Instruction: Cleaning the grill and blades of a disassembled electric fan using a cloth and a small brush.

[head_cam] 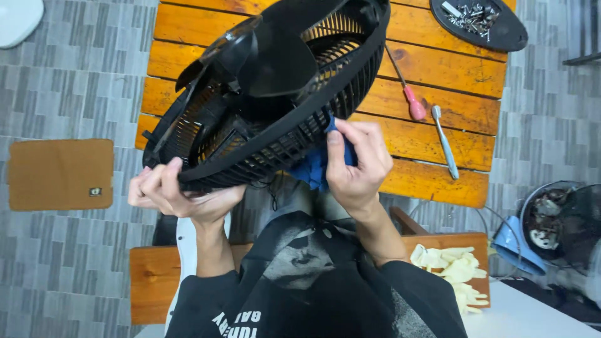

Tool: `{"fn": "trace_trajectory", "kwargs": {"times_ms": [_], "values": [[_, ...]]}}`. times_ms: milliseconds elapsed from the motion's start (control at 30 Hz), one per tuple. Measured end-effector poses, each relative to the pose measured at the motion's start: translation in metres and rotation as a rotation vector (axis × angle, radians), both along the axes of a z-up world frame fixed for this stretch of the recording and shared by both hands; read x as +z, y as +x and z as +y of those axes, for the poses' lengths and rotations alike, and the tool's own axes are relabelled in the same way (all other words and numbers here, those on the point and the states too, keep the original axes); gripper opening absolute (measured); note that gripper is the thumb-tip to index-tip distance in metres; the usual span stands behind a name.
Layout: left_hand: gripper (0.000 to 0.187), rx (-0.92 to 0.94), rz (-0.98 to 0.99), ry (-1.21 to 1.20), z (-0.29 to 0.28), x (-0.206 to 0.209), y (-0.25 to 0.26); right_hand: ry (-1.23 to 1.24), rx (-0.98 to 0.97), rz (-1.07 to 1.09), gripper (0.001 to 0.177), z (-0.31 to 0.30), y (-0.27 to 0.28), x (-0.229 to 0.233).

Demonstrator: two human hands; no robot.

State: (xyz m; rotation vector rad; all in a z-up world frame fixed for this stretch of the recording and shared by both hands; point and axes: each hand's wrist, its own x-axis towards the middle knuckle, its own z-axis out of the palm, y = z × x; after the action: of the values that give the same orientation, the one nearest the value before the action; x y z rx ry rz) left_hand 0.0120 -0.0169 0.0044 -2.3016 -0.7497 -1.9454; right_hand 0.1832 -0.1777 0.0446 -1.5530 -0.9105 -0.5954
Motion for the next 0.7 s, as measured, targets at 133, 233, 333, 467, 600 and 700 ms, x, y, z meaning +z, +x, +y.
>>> {"fn": "trace_trajectory", "kwargs": {"times_ms": [133,233,333,467,600,700], "values": [[0.087,-0.006,-0.018,0.007,0.000,0.001,0.004,0.003,0.020,-0.055,0.007,-0.008,0.014,-0.006],[0.085,0.010,-0.021,0.022,0.001,-0.002,0.005,0.025,0.027,-0.133,0.008,-0.006,0.028,0.008],[0.083,0.023,-0.019,0.033,0.003,-0.007,0.005,0.011,0.064,-0.122,0.010,0.000,0.035,0.026],[0.079,0.023,0.004,0.041,0.003,0.000,0.005,-0.071,0.130,-0.046,0.013,0.000,0.034,0.045],[0.079,0.025,0.005,0.037,0.001,0.001,0.009,-0.168,0.114,0.018,0.014,-0.010,0.033,0.054],[0.078,0.023,0.000,0.043,0.002,0.001,0.011,-0.216,0.103,0.034,0.015,-0.014,0.034,0.049]]}}
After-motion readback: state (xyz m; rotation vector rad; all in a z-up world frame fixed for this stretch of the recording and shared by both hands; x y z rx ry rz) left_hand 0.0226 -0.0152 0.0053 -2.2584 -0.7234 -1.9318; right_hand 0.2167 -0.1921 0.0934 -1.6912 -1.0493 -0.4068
